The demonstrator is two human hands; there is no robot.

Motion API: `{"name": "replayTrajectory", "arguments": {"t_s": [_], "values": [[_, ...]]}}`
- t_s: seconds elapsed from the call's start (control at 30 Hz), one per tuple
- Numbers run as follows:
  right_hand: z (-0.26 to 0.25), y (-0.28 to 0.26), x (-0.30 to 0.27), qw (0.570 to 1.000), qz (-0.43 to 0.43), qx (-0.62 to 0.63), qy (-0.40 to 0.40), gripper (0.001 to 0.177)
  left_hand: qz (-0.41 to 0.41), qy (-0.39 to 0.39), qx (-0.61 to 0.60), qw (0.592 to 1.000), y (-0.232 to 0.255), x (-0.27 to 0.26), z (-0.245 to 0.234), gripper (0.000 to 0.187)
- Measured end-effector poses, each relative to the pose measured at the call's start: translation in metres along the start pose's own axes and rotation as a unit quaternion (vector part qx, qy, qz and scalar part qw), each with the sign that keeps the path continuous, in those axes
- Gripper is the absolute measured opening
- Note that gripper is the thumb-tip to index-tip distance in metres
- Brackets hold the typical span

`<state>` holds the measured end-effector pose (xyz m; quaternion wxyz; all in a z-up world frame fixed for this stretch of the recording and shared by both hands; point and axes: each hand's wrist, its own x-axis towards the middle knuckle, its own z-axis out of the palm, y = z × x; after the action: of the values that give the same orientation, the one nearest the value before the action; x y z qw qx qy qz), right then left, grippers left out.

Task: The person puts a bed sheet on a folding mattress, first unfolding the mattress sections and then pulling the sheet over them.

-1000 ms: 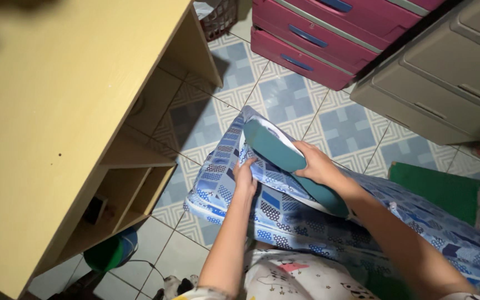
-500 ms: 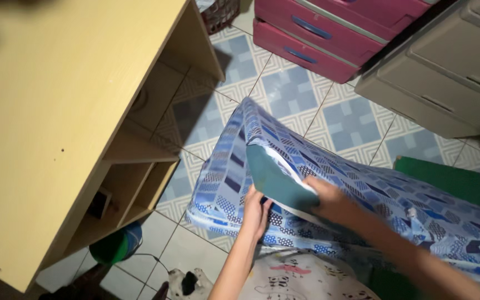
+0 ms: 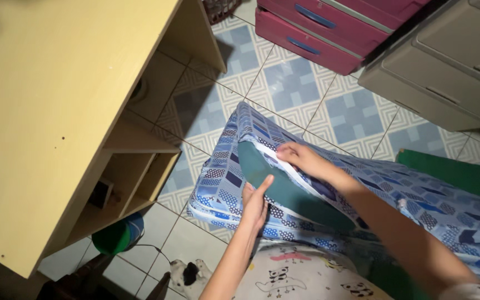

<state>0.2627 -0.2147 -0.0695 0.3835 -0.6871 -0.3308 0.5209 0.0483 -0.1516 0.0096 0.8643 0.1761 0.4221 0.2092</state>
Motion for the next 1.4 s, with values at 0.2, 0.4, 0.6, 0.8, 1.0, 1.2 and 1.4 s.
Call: {"name": "replayTrajectory", "arguments": {"t_s": [0.2,0.4,0.6,0.8,1.0,1.2,1.4], "values": [[0.012,-0.060,0.042,0.993,0.024,-0.110,-0.035,0.021,0.038,0.017,0.047,0.998,-0.001,-0.007,0.000,0.044],[0.021,-0.129,0.015,0.879,-0.243,-0.392,0.118,0.016,0.047,0.088,0.066,0.993,-0.021,0.016,-0.015,0.037],[0.036,-0.137,-0.001,0.911,-0.191,-0.340,0.132,0.003,0.177,0.143,0.229,0.947,-0.084,0.083,-0.006,0.015],[-0.019,-0.155,-0.039,0.923,-0.007,-0.315,0.222,0.029,0.227,0.022,0.354,0.907,-0.071,0.043,0.064,0.033],[-0.071,-0.109,0.022,0.889,0.081,-0.422,0.160,0.066,0.242,-0.039,0.447,0.860,-0.054,0.002,0.113,0.046],[-0.092,-0.068,0.063,0.865,0.209,-0.451,0.066,0.049,0.187,-0.087,0.299,0.932,-0.043,-0.012,0.099,0.041],[-0.100,-0.042,0.055,0.881,0.162,-0.430,0.115,0.041,0.102,-0.025,0.273,0.956,-0.062,-0.014,0.086,0.029]]}}
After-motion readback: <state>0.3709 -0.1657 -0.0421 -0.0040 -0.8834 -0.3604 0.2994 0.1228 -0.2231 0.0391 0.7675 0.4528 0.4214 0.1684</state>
